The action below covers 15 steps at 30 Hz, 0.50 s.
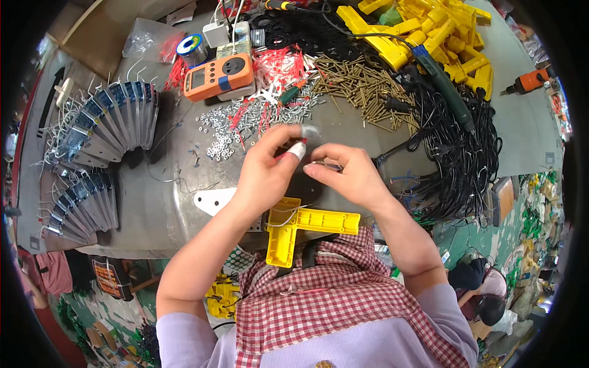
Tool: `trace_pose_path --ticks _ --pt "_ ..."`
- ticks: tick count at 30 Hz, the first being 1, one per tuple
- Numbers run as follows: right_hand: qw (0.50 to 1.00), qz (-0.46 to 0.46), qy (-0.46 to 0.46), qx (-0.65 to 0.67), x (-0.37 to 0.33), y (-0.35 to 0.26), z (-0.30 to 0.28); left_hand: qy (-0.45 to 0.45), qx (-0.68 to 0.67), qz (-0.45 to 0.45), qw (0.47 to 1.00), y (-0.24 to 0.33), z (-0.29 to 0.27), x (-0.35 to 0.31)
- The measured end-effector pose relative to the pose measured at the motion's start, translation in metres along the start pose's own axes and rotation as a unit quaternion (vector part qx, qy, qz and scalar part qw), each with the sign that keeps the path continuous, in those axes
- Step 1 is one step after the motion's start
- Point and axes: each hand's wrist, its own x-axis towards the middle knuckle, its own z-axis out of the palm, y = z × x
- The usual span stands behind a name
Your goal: Assembling the wiring and metal components into a yellow plastic handheld device housing.
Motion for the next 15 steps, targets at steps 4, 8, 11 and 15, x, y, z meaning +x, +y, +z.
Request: trace_pose_path --ticks 4,8,11,15 --pt "0.995 -0.001 -0.001 0.102 -0.002 0.004 0.001 0.035 -0.255 -0.152 0.954 0.006 0.003 -0.008" --pt "0.998 0.022 -0.027 0.046 -0.002 0.003 -0.001 0.06 -0.164 -0.082 0.981 -0.003 -0.002 -0.018" --pt "0.998 -0.006 -0.012 0.056 -0.007 0.006 0.007 0.065 -0.148 -0.05 0.986 0.002 -0.003 -0.022" --pt "0.999 -0.031 -0.023 0.013 -0.008 0.0 0.006 0.061 -0.129 -0.07 0.987 -0.002 -0.009 -0.028"
